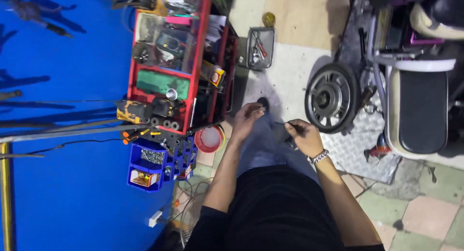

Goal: Dismounting a motorcycle tire from the rim using tire levers and removing the inner tube.

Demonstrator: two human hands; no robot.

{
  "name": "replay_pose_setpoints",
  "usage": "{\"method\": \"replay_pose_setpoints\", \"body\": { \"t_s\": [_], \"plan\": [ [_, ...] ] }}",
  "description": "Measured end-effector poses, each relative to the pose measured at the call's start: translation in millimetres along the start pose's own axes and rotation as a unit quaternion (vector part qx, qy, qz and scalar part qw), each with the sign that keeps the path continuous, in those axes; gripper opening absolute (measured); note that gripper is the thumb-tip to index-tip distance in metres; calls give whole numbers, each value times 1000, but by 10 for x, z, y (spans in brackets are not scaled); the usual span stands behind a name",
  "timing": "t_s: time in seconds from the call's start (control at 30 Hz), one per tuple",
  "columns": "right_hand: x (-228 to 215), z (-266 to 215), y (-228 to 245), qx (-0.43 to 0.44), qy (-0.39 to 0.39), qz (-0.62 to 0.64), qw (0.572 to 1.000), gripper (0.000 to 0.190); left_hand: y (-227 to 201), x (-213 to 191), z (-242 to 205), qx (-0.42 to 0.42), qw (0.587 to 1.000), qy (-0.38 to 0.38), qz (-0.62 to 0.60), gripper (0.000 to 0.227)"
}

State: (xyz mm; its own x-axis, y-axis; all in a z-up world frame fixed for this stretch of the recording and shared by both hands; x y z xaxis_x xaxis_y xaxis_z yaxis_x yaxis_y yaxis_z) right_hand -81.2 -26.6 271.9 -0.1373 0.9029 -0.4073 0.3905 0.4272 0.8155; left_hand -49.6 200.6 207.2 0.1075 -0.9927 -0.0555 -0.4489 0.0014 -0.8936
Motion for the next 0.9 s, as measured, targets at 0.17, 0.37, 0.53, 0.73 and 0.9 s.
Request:
{"method": "replay_pose_setpoints", "body": {
  "t_s": [0.17,0.37,0.53,0.73,0.9],
  "plan": [
    [321,433,558,-47,43,-30,998,27,-584,-687,377,42,993,-105,-43,31],
    [1124,1034,1851,-100,111,-2,989,30,-1335,-2169,1785,153,936,-298,-109,42],
    [1753,1491,2990,-139,170,41,975,29,-1930,-3283,2645,176,888,-416,-92,36],
    [2227,1851,3169,-128,197,-24,972,28,-1854,-4406,3568,168,825,-533,79,17],
    [2478,2040,3123,-90,223,-22,970,24,-1856,-4642,4033,87,836,-463,281,42]
  ]
}}
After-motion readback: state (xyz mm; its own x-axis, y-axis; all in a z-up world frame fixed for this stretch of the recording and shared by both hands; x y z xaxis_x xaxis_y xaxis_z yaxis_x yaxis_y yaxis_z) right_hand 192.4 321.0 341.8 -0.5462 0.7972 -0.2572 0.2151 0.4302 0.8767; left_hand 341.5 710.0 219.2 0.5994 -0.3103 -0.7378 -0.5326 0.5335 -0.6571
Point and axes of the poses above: each hand's wrist, its own z-axis towards the middle knuckle, its own x-axis out of the palm, y = z × x, the point moved 1 cm from there along z, towards the middle knuckle, and after that the axes turned 3 degrees about -y, right-handed, at the moved point
